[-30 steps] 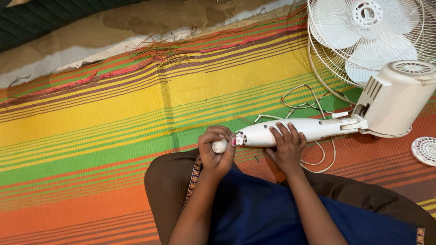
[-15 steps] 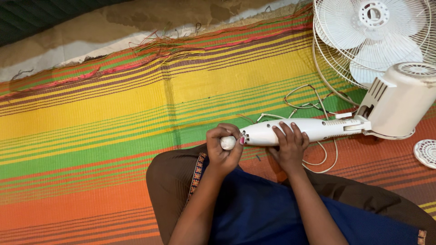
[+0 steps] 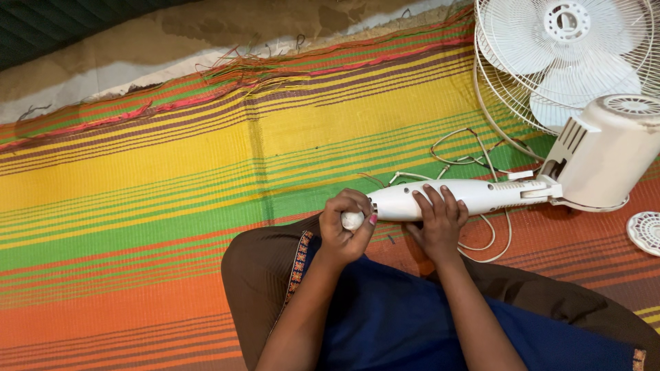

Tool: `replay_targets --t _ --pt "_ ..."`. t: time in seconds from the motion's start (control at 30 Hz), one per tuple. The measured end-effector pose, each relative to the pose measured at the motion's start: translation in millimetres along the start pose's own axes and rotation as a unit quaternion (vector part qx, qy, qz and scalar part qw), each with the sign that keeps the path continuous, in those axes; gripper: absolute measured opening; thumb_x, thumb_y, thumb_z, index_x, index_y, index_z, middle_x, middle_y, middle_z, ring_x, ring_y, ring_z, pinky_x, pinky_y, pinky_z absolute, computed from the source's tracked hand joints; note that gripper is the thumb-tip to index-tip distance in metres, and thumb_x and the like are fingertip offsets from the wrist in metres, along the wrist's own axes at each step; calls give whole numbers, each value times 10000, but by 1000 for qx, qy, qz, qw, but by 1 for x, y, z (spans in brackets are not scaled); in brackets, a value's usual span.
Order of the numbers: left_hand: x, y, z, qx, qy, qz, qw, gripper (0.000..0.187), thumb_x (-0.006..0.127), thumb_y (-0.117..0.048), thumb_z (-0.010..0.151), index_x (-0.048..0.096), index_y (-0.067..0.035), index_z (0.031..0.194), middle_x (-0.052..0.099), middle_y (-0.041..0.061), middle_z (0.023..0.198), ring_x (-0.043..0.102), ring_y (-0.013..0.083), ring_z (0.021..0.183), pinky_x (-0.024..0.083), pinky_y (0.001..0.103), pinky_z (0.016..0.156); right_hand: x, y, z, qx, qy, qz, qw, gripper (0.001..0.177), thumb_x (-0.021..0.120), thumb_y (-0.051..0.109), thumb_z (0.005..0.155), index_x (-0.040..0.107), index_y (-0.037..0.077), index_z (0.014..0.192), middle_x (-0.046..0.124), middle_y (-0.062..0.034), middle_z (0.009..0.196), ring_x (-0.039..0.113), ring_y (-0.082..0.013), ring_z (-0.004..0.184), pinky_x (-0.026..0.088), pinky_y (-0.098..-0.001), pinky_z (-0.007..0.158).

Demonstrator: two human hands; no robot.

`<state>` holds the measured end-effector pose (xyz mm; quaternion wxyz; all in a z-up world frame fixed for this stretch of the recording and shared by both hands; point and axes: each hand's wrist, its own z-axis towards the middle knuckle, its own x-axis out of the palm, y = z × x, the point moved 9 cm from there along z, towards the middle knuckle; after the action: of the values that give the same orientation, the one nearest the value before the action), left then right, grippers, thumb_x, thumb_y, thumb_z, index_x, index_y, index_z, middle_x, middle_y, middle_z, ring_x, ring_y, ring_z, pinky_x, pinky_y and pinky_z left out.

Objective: The person assembles a white table fan by hand. They attach the fan blade to the motor housing, then place the front wire cage over the blade and secure it with a plastic nut.

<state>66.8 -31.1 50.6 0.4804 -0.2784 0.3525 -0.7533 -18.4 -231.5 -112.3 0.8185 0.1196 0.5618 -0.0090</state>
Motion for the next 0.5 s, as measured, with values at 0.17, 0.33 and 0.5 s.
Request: replay_targets --t 0.17,0.33,0.5 --pt "-1 6 -3 -39 8 3 999 231 713 6 912 500 -64 970 613 120 991 623 185 897 533 313 819 -1 1 1 2 2 4 1000 927 956 379 588 551 268 1415 513 8 1512 346 -264 1479 145 -514 1203" --pt "-5 10 -6 -28 26 88 995 383 699 -426 971 592 -60 1008 432 117 1190 485 218 1155 461 361 1009 -3 2 2 -3 -4 6 1000 921 953 372 602 547 268 1421 513 0 1508 351 -267 1477 149 -511 1203" --pt "-10 23 -9 -81 27 117 990 492 701 -526 939 563 -85 1107 408 81 1125 431 216 1077 434 385 1003 -3 2 2 -5 -8 15 1000 914 949 363 602 547 260 1416 513 -13 1497 359 -276 1470 159 -517 1198"
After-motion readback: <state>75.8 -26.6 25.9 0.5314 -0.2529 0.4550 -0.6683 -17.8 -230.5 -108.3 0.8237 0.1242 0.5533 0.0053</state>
